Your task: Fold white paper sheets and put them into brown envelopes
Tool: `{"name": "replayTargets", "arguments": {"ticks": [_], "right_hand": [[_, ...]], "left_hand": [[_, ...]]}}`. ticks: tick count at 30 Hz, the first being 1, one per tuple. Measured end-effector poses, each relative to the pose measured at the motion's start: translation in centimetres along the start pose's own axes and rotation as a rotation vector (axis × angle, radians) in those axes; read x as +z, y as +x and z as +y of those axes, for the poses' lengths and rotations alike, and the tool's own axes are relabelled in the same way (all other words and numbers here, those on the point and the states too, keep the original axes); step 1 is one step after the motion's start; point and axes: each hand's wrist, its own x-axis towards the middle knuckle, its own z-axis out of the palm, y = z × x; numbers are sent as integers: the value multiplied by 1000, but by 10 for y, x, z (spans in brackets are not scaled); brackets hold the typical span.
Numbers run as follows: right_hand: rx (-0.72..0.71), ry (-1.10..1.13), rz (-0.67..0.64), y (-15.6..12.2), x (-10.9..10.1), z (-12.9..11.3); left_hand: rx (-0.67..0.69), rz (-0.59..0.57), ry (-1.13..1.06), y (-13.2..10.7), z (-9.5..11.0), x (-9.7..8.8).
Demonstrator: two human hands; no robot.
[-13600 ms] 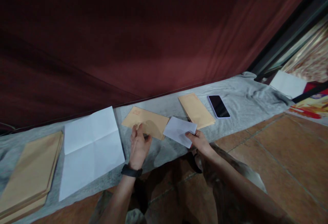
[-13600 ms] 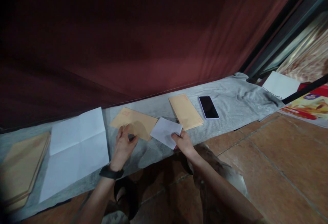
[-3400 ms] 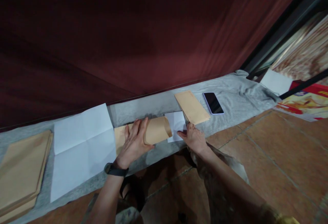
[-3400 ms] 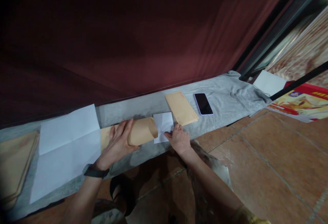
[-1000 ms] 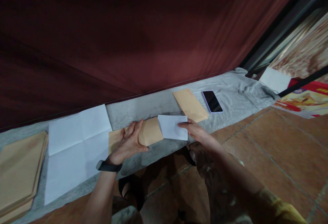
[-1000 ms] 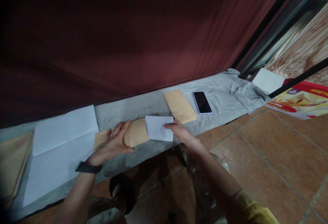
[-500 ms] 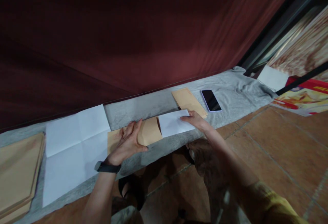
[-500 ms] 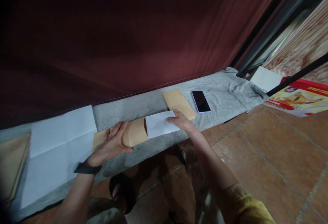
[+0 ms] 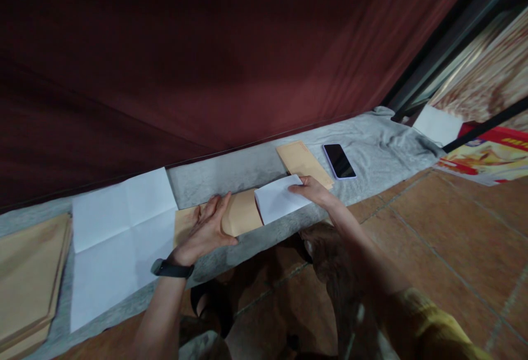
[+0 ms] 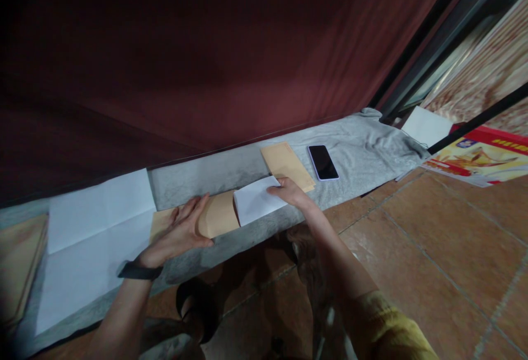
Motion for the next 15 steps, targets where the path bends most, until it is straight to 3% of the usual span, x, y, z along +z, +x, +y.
{"name": "replayTargets", "arguments": {"ticks": [15], "right_hand": [[-100,-183,95,7,12,11]], "left_hand": [[12,-11,7,-3,3,-3]]}}
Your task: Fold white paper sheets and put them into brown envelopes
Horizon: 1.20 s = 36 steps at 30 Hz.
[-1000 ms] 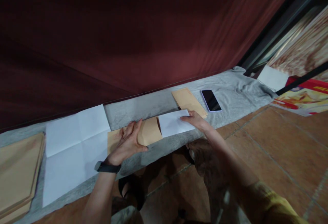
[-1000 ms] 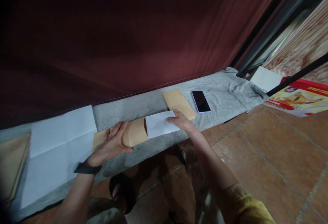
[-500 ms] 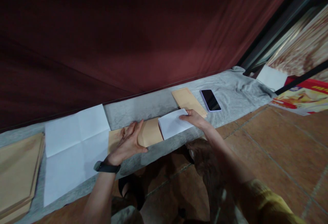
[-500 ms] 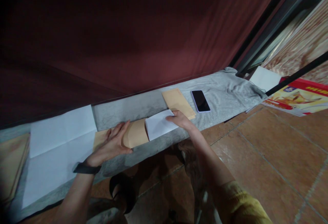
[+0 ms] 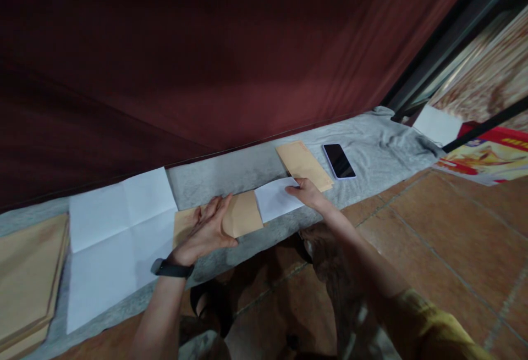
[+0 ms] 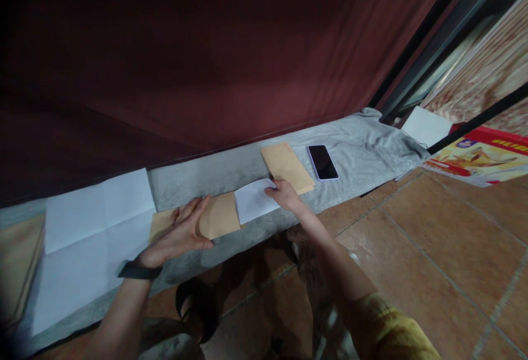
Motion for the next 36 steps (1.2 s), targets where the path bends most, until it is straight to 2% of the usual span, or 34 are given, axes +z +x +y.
{"name": "replayTargets", "arguments": {"ticks": [12,17,20,23,26,31,36], "right_hand": [[30,13,-50,2,12,13],[-50,-55,-25,-1,22,15],[-66,2,-57,-4,28,16],[-18,25,-67,-8,27,13],[51,-23,-57,-13,18,10],[213,-60,-122,-23,2,8],[255,-121,-118,-26,5,4]], "left_hand": [[-17,19,-28,1,4,0],[-14,31,-25,2,3,1],[8,33,-26,4,3,4],[18,26,-24,6,2,6],[13,9,-19,8,3,9],[8,7,-10,11,5,9],[42,-10,-24,17,7,9]]}}
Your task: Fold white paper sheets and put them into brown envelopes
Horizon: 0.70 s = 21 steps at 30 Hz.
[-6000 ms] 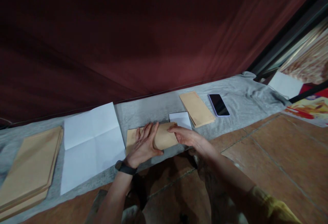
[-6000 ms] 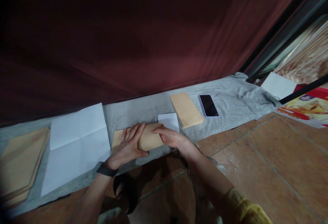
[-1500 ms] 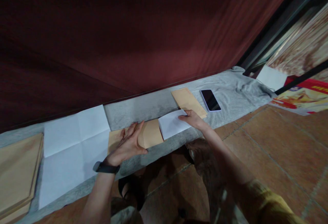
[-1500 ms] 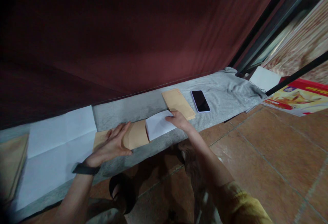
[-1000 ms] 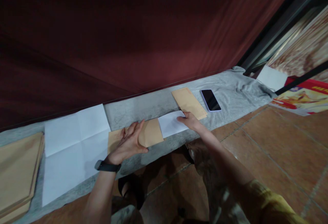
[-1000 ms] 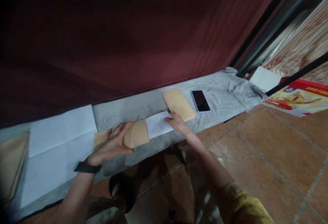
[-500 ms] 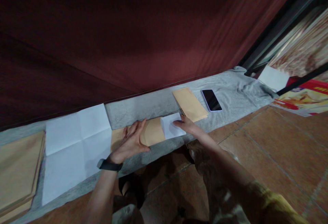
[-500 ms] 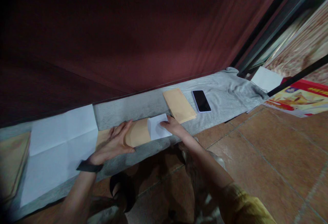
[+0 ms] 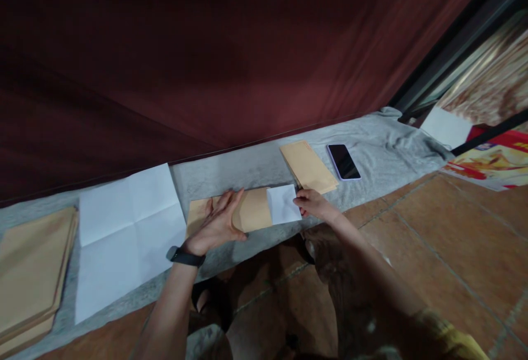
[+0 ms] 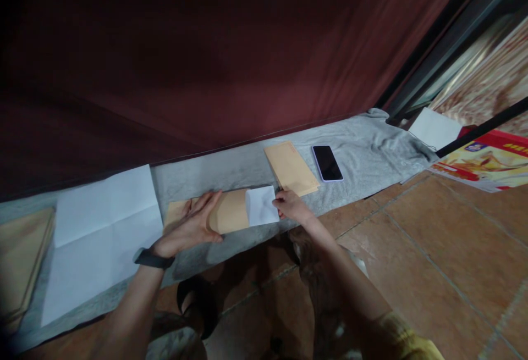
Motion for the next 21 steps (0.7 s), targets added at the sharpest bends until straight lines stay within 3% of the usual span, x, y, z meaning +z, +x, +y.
{"name": "replayTargets", "arguments": {"ticks": [16,18,21], "right_hand": [[-1,180,-32,7,21,-5],[3,210,3,8,21,-4],[14,231,49,9,20,-3]], "left_hand": [[3,-56,-28,1,3,-3],[-21,0,-91,-2,-2,-2],[-173,238,-206,-7,-15,-3]]}}
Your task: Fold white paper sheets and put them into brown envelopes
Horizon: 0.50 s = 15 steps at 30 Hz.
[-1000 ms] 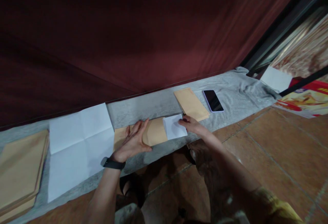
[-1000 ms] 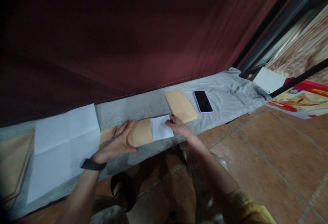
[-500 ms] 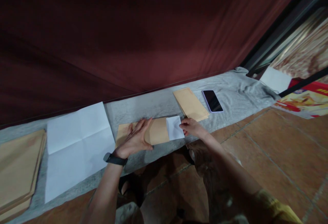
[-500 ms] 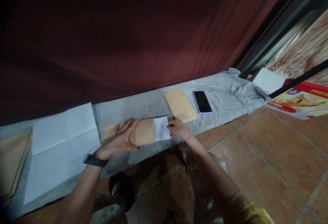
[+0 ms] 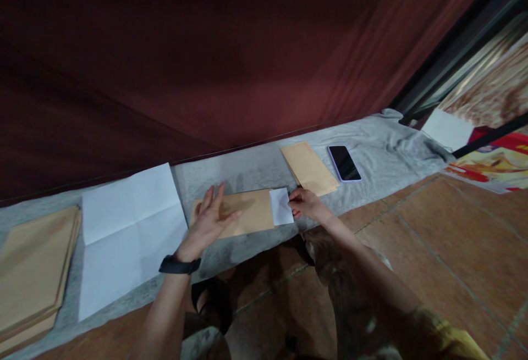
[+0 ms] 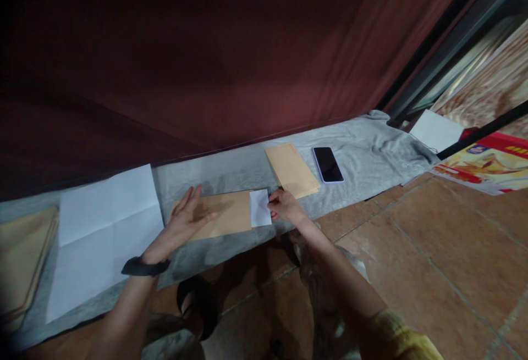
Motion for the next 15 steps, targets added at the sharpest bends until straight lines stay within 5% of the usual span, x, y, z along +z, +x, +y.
{"name": "replayTargets", "arguments": {"ticks": [3,10,15], "right_hand": [[13,-10,-8,0,-2,-1],[17,-38,-25,-9,-5,-3],[31,-66,-4,-10,-3,-5]], "left_hand": [[-174,188,-45,0,-13,-5],[-394,275,-176,-4,-24,-13],[-450,399,-498,-6,-27,-11]]}}
